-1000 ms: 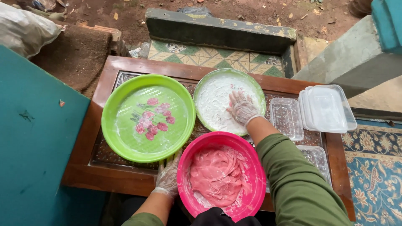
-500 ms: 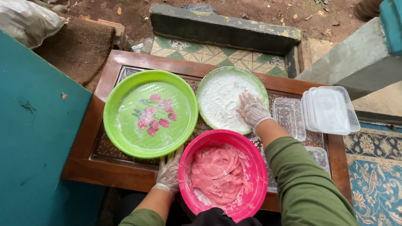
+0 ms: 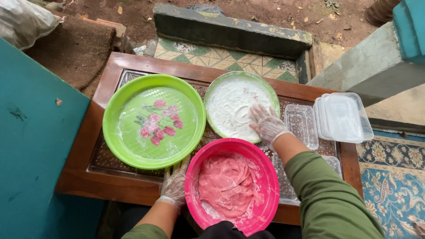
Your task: Shaping small balls of pink dough by hand and coating them in white powder.
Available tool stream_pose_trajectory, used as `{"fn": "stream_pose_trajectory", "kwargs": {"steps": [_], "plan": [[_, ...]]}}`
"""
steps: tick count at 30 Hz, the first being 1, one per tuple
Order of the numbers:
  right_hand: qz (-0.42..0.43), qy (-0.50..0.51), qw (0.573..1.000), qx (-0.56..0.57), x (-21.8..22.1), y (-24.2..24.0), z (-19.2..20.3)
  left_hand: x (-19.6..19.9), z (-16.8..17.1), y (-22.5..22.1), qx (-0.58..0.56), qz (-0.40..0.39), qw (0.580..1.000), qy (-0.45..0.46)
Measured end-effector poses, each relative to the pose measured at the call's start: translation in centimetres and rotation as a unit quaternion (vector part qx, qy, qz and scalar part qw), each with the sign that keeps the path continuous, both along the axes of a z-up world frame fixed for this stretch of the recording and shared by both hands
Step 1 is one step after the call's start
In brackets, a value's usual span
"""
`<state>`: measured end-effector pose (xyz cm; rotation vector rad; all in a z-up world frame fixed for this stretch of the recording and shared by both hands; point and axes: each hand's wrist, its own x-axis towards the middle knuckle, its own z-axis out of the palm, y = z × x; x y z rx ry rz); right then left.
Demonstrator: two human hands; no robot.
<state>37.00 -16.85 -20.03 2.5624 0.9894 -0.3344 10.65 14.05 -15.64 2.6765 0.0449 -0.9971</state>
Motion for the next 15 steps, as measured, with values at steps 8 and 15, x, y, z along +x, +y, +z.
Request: {"fn": "stream_pose_trajectory", "kwargs": {"steps": [8, 15], "plan": [[-0.018, 0.038, 0.997, 0.063, 2.2, 6.0, -1.5, 0.5, -1.0, 0.4, 0.010, -0.003, 1.000, -0.016], [0.069, 0.065, 0.995, 0.040, -1.4, 0.8, 0.2, 0.8, -2.9, 1.4, 0.009, -0.015, 0.999, -0.027]]}}
